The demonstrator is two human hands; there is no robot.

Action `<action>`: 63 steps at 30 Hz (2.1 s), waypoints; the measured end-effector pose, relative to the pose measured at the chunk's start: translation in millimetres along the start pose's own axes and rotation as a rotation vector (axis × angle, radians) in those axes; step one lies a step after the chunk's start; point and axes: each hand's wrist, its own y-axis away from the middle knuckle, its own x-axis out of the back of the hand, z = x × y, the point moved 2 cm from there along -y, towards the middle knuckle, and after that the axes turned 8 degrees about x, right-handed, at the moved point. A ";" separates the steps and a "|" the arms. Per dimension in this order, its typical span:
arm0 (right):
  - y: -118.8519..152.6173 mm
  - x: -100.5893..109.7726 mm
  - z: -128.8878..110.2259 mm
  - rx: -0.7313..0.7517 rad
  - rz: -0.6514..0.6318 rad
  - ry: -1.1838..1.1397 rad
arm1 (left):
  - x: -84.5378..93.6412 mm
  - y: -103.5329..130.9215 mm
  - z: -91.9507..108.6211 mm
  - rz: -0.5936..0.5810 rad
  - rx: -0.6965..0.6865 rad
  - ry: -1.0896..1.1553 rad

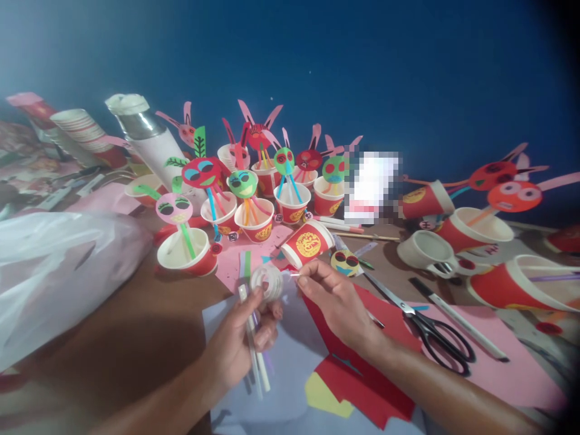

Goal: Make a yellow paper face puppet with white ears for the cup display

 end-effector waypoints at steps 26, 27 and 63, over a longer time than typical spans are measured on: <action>0.9 -3.5 13.7 0.007 0.089 -0.156 | 6.8 0.5 -6.8 -0.006 0.122 -0.051; 1.5 -3.7 14.2 0.035 0.087 -0.154 | 7.3 -0.2 -7.4 -0.007 0.122 -0.055; 6.5 -10.8 -1.8 -0.031 0.019 -0.190 | -25.8 -0.6 25.7 -0.006 -0.318 -0.727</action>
